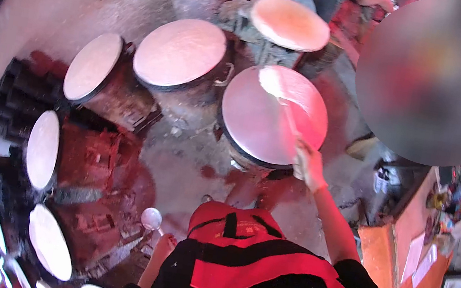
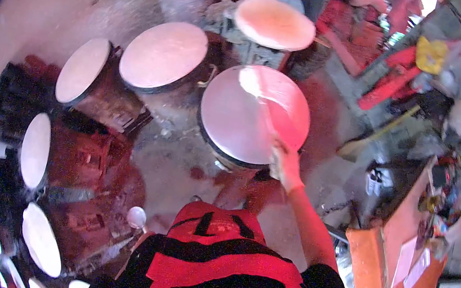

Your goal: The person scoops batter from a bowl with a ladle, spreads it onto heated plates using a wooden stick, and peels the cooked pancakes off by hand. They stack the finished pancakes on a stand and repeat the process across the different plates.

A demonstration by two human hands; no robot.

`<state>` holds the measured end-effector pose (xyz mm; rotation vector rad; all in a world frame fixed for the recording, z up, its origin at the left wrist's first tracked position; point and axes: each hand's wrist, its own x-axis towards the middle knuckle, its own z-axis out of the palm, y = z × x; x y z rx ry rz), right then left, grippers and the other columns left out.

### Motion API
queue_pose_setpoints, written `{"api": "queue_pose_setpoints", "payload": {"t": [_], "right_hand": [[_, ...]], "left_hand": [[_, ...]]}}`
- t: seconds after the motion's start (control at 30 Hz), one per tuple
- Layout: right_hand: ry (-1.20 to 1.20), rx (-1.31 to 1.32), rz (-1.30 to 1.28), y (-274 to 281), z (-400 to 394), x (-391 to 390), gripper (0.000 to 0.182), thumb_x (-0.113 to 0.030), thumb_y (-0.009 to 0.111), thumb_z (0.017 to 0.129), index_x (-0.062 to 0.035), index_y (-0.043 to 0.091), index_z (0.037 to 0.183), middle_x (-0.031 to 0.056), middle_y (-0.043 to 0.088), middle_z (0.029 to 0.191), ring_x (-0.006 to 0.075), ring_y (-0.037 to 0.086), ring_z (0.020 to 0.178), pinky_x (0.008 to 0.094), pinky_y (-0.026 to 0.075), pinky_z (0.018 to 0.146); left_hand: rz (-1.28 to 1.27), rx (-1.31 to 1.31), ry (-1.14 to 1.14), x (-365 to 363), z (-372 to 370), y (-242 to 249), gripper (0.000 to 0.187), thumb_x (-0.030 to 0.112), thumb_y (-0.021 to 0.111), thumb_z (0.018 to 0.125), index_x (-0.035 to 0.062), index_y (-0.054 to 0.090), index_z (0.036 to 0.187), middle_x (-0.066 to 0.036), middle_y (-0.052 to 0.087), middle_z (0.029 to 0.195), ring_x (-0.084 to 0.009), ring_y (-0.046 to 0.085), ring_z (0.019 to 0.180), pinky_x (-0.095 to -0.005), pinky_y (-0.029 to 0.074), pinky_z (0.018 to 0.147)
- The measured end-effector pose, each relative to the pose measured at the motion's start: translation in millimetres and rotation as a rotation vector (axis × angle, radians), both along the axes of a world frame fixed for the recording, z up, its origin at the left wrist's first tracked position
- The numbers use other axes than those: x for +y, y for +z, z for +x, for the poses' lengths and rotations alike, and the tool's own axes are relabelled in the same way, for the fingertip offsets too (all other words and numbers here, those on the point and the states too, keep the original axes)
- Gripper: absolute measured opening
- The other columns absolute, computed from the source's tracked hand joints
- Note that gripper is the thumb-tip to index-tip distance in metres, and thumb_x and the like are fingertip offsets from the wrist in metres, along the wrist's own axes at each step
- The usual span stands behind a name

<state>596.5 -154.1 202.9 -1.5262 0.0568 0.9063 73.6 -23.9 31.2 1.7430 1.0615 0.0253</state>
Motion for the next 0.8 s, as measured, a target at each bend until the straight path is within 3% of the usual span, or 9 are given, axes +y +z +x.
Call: {"api": "queue_pose_setpoints", "payload": {"t": [0.07,0.13,0.2,0.23,0.43,0.57,0.6,0.7,0.8], "right_hand": [[-0.220,-0.107,-0.025,-21,19,-22,0.034,-0.031,0.054,0.093,-0.0242,0.053,0.127,-0.0095,0.028,0.049,0.0044,0.025,0.033,0.0226,0.018,0.031],[-0.178,-0.127,-0.045,-21,29,-24,0.034,-0.029,0.055,0.093,-0.0257,0.054,0.127,-0.0092,0.030,0.051,0.0045,0.028,0.035,0.0225,0.020,0.032],[0.045,-0.261,0.113,-61,46,-15,0.038,-0.025,0.056,0.093,-0.0188,0.053,0.131,-0.0099,0.039,0.056,0.0032,0.033,0.041,0.0215,0.027,0.034],[0.085,-0.158,0.075,-38,40,-2,0.035,-0.019,0.056,0.093,-0.0198,0.056,0.128,-0.0098,0.043,0.059,0.0031,0.034,0.042,0.0206,0.029,0.036],[0.457,0.108,0.089,15,63,-46,0.034,-0.023,0.053,0.095,-0.0247,0.055,0.129,-0.0099,0.035,0.053,0.0047,0.029,0.037,0.0220,0.022,0.032],[0.072,-0.036,0.011,-10,114,-67,0.037,-0.030,0.055,0.094,-0.0231,0.052,0.129,-0.0077,0.034,0.050,0.0056,0.029,0.033,0.0232,0.022,0.030],[0.015,-0.016,0.043,-9,124,-59,0.035,-0.028,0.055,0.093,-0.0214,0.053,0.128,-0.0073,0.035,0.051,0.0058,0.031,0.033,0.0234,0.023,0.030],[0.473,-0.066,-0.033,-30,132,-44,0.046,-0.035,0.057,0.093,-0.0235,0.047,0.136,-0.0081,0.032,0.053,0.0049,0.029,0.037,0.0228,0.022,0.032],[0.657,0.052,0.010,-4,125,-61,0.040,-0.030,0.055,0.095,-0.0287,0.049,0.134,-0.0091,0.032,0.053,0.0040,0.028,0.037,0.0217,0.022,0.032]], "left_hand": [[-0.006,-0.002,0.025,-16,9,-10,0.023,0.015,0.047,0.093,-0.0043,0.055,0.102,-0.009,0.059,0.075,-0.0191,0.059,0.072,-0.0333,0.048,0.067],[-0.031,-0.002,0.049,-35,25,-15,0.025,0.016,0.047,0.094,-0.0050,0.055,0.103,-0.009,0.061,0.075,-0.0192,0.060,0.073,-0.0341,0.049,0.068],[-0.047,0.063,0.051,-51,73,41,0.025,0.017,0.047,0.094,-0.0048,0.055,0.104,-0.008,0.060,0.075,-0.0182,0.059,0.073,-0.0328,0.048,0.067],[-0.007,0.133,0.021,-59,96,77,0.025,0.016,0.046,0.094,-0.0049,0.054,0.104,-0.007,0.060,0.076,-0.0174,0.059,0.073,-0.0314,0.047,0.066],[-0.288,-0.333,0.200,-110,123,36,0.019,0.011,0.045,0.095,-0.0025,0.054,0.104,-0.002,0.054,0.078,-0.0122,0.053,0.071,-0.0238,0.043,0.063],[-0.670,-0.453,0.469,-131,103,-28,0.020,0.010,0.046,0.095,-0.0023,0.053,0.108,-0.002,0.052,0.080,-0.0103,0.051,0.074,-0.0227,0.044,0.065],[-0.495,-0.248,0.350,-133,119,7,0.020,0.010,0.046,0.095,-0.0029,0.052,0.110,-0.002,0.052,0.082,-0.0100,0.051,0.075,-0.0221,0.044,0.066],[-0.417,-0.200,0.320,-141,129,26,0.020,0.009,0.046,0.095,-0.0033,0.052,0.110,-0.003,0.052,0.083,-0.0101,0.051,0.075,-0.0219,0.044,0.067],[-0.456,-0.234,0.370,-139,127,28,0.020,0.009,0.046,0.095,-0.0037,0.052,0.110,-0.003,0.052,0.083,-0.0101,0.051,0.076,-0.0217,0.044,0.067]]}}
